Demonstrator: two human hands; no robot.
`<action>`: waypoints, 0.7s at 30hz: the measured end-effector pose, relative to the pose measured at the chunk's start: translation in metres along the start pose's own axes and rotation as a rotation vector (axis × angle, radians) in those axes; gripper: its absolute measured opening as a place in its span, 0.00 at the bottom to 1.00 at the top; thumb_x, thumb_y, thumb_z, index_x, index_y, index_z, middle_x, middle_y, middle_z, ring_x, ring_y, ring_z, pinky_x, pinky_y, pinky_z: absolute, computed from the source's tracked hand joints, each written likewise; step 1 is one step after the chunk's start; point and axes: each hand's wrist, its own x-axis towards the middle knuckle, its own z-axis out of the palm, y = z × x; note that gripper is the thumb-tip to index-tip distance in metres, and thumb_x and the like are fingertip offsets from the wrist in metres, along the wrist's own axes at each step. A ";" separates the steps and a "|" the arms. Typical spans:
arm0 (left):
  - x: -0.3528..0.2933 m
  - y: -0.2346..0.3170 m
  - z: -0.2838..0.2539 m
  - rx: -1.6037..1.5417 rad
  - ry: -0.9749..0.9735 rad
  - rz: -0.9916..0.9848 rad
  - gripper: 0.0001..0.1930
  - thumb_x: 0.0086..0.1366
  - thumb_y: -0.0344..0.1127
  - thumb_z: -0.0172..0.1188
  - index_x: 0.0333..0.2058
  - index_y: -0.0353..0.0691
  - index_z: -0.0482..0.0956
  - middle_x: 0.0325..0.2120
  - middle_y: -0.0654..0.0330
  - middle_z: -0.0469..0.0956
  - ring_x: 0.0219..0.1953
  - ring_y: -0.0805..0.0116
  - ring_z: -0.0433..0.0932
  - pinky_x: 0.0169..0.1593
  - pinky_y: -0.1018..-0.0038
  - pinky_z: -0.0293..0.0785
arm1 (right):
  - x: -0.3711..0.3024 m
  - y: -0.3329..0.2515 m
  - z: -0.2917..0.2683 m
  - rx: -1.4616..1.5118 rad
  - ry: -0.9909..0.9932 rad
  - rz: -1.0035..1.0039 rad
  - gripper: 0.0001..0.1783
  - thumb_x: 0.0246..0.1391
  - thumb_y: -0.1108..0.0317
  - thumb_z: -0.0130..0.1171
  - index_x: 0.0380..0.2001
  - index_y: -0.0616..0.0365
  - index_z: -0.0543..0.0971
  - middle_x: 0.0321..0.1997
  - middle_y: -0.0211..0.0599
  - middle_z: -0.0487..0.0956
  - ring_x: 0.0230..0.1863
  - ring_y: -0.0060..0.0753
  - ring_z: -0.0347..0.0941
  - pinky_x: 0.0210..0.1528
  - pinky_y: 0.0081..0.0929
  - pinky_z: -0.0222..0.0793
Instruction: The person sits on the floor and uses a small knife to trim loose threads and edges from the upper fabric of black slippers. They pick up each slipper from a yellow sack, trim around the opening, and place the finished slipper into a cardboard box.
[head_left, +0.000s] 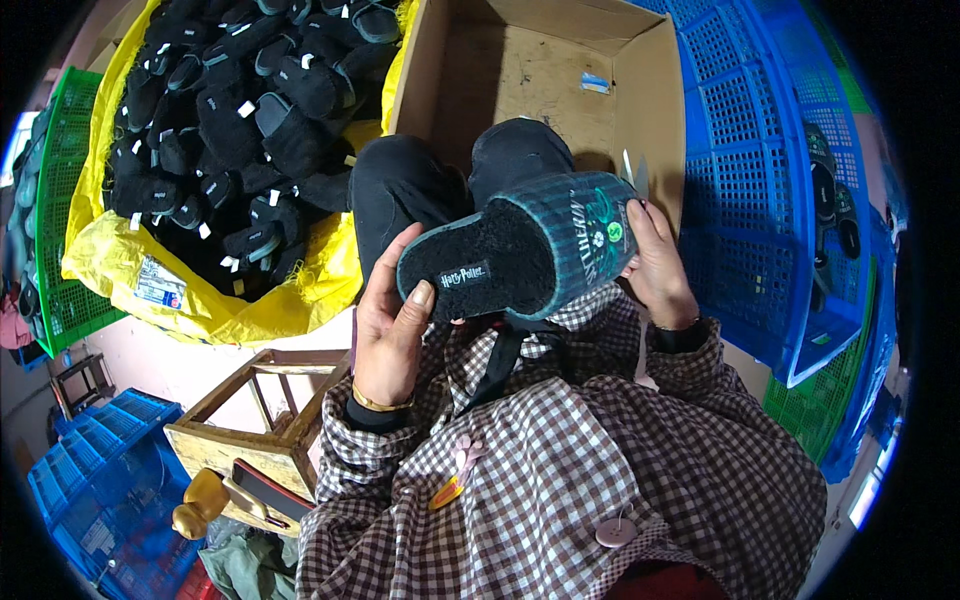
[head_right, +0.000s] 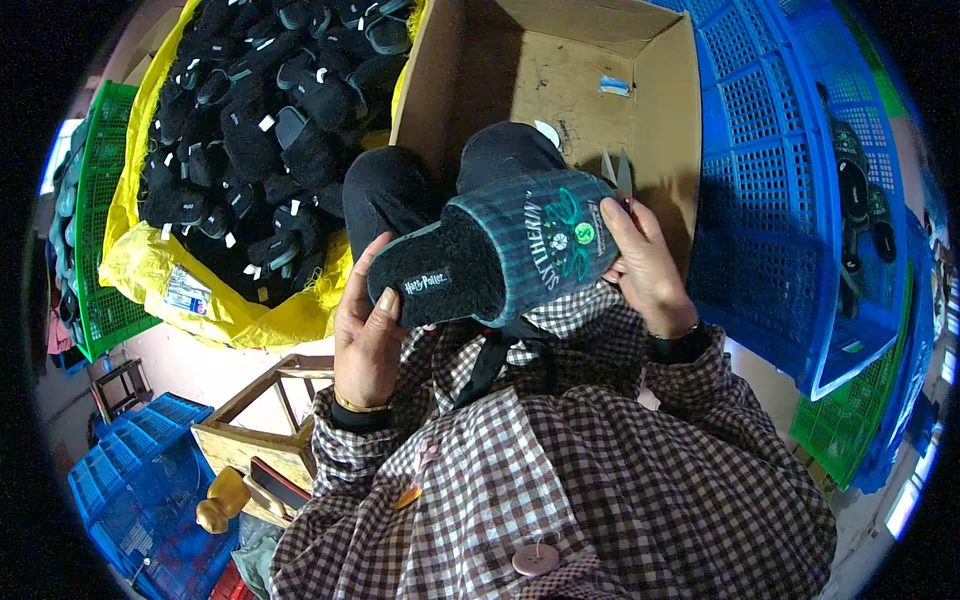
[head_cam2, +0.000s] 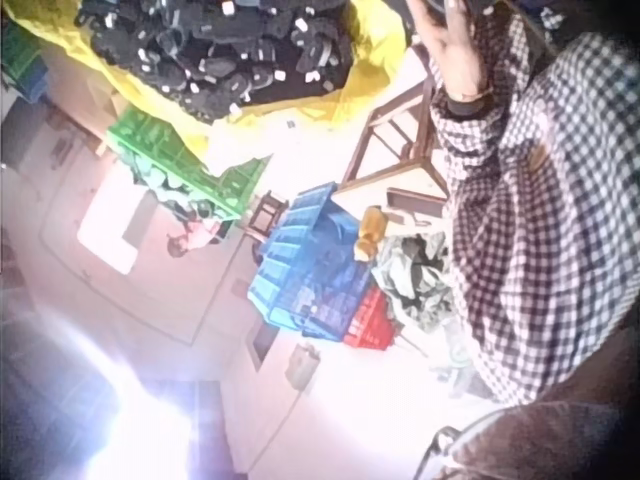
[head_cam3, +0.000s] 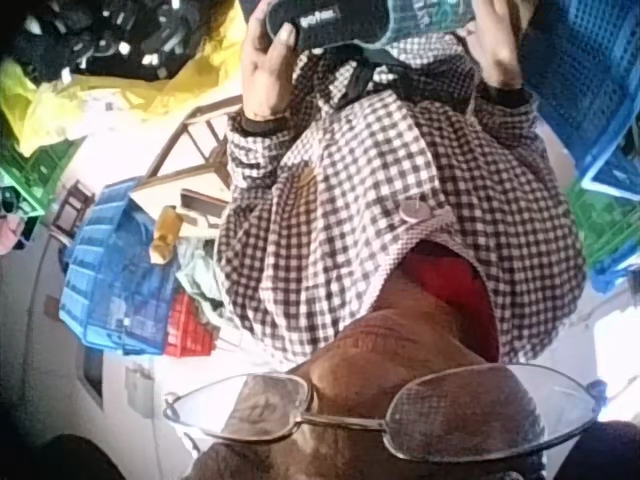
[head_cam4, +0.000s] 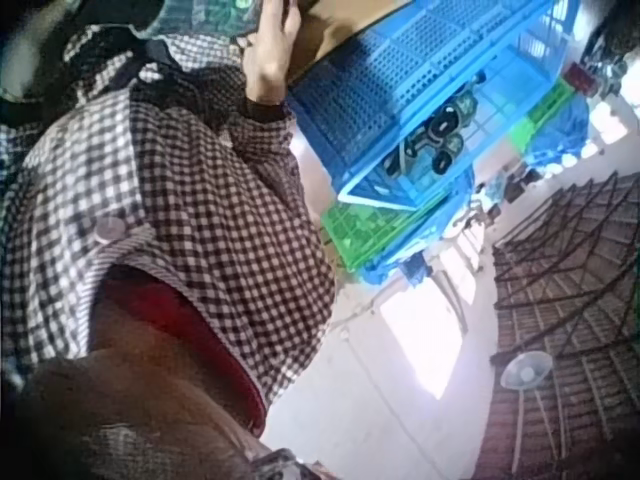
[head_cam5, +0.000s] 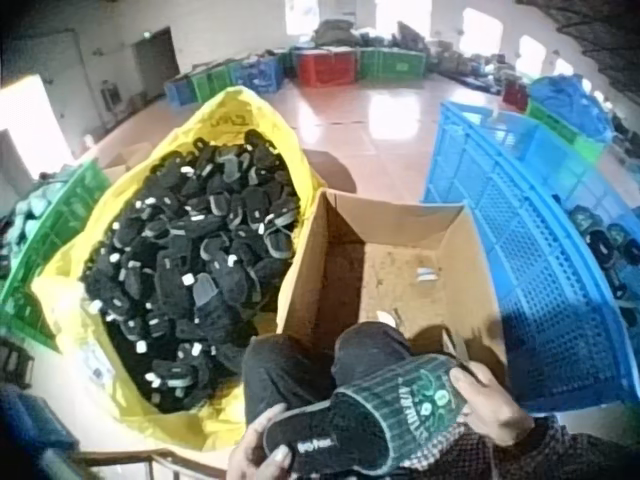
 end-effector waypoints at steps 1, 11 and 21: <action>0.001 0.000 -0.002 -0.012 -0.008 -0.009 0.26 0.69 0.29 0.49 0.65 0.35 0.56 0.51 0.56 0.71 0.51 0.71 0.72 0.54 0.76 0.70 | -0.002 -0.004 -0.003 0.029 -0.010 0.038 0.11 0.65 0.59 0.49 0.41 0.54 0.73 0.21 0.16 0.69 0.15 0.07 0.56 0.15 0.10 0.50; 0.013 0.002 -0.044 0.070 0.299 0.179 0.14 0.71 0.35 0.49 0.51 0.36 0.73 0.39 0.58 0.81 0.34 0.73 0.78 0.39 0.78 0.75 | -0.014 -0.054 -0.200 -0.035 0.234 -0.498 0.18 0.59 0.71 0.53 0.53 0.59 0.69 0.56 0.43 0.70 0.31 0.25 0.69 0.28 0.17 0.67; 0.094 -0.018 -0.177 0.420 0.553 0.084 0.11 0.68 0.31 0.53 0.46 0.34 0.74 0.38 0.59 0.79 0.36 0.72 0.78 0.37 0.78 0.75 | 0.000 -0.041 -0.016 -0.356 0.501 -0.318 0.17 0.68 0.56 0.43 0.34 0.57 0.75 0.17 0.23 0.68 0.14 0.14 0.50 0.17 0.17 0.48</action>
